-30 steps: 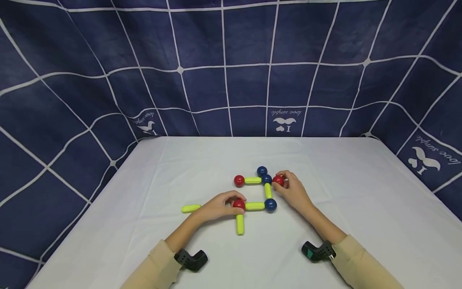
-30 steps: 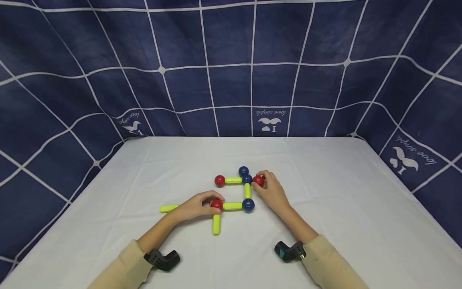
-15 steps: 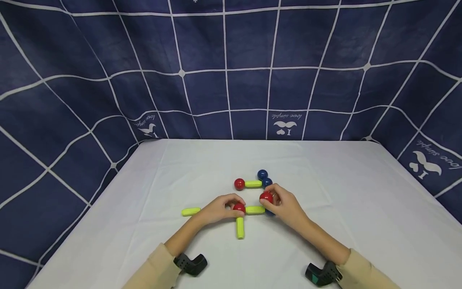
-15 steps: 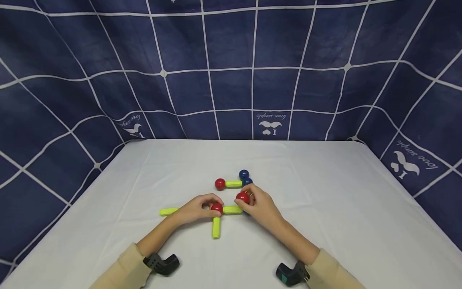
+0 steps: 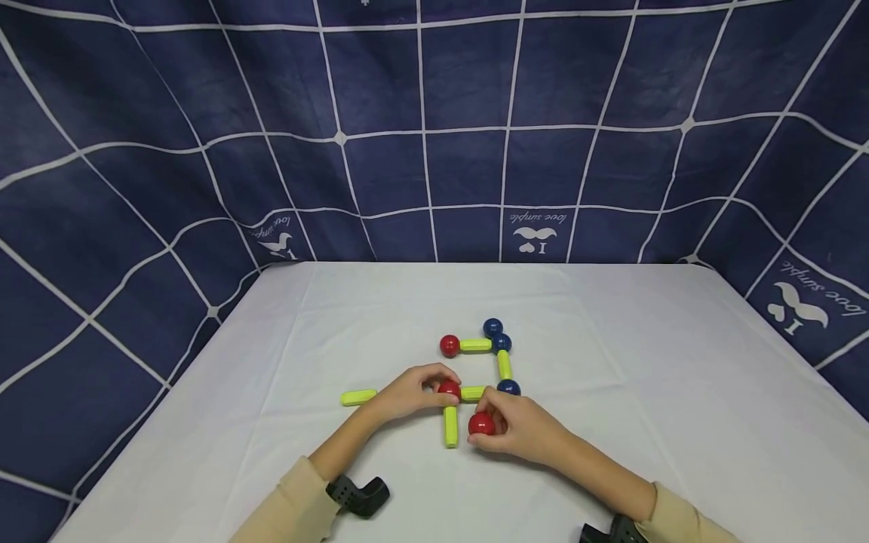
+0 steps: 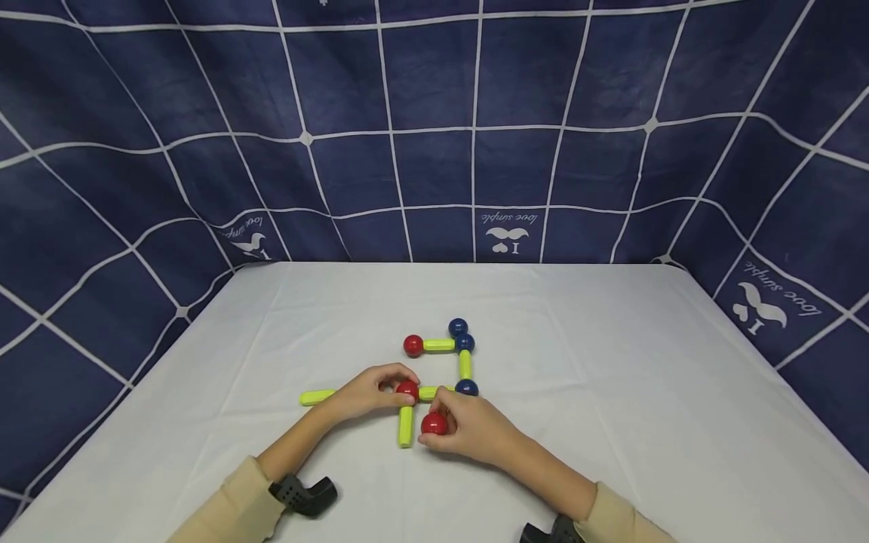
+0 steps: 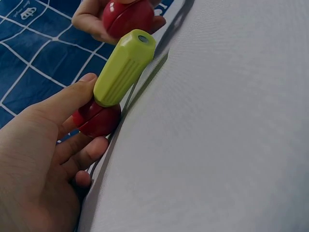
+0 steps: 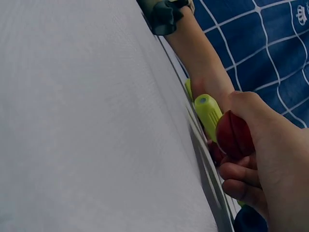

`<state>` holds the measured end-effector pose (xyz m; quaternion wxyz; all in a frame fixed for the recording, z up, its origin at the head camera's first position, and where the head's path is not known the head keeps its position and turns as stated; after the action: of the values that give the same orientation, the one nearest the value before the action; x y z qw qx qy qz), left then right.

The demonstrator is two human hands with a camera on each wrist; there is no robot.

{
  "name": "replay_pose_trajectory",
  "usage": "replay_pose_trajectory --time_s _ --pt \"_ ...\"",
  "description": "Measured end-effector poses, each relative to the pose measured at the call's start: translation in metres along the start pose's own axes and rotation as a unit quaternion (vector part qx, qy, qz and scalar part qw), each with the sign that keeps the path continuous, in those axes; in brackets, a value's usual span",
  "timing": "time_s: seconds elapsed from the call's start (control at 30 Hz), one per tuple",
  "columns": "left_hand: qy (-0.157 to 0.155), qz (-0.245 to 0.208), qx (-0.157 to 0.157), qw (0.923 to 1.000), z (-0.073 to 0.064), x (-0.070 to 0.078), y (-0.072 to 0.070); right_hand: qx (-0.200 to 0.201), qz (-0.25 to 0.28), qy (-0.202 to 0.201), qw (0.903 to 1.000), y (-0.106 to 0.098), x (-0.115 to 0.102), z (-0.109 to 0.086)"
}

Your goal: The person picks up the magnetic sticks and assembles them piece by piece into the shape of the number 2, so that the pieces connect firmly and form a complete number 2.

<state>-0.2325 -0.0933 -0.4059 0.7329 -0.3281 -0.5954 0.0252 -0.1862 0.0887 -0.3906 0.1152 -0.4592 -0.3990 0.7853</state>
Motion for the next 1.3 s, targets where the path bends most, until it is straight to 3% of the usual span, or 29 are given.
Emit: replay_pose_trajectory --time_s 0.4,0.53,0.67,0.87,1.0,1.3 --pt "0.002 0.002 0.007 1.0000 0.001 -0.001 0.000 -0.085 0.045 -0.018 0.9952 0.011 -0.004 -0.004" --pt "-0.001 0.006 0.010 0.9999 0.001 -0.001 0.000 -0.088 0.062 -0.073 0.9916 0.013 -0.009 -0.005" --pt "-0.003 0.008 0.010 0.9999 0.001 -0.002 0.000 -0.079 0.044 -0.126 0.9880 0.016 -0.015 -0.008" --pt "-0.002 0.005 0.012 0.9999 0.001 -0.003 0.001 -0.068 0.019 -0.168 0.9833 0.021 -0.021 -0.009" --pt "-0.004 0.003 0.013 0.9999 0.001 -0.005 0.001 -0.070 0.021 -0.167 0.9832 0.025 -0.022 -0.009" --pt "0.000 0.000 0.009 1.0000 0.001 -0.005 -0.001 -0.090 0.055 -0.124 0.9866 0.025 -0.020 -0.006"
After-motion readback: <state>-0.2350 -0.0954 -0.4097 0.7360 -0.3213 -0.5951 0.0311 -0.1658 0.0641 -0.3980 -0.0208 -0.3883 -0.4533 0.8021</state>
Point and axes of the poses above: each hand's wrist, its own z-axis towards the middle knuckle, its own y-axis out of the palm, x = y × z, the point moved 4 cm from there along z, towards the middle knuckle, and after that the axes turned 7 degrees about x, right-handed, at the moved point
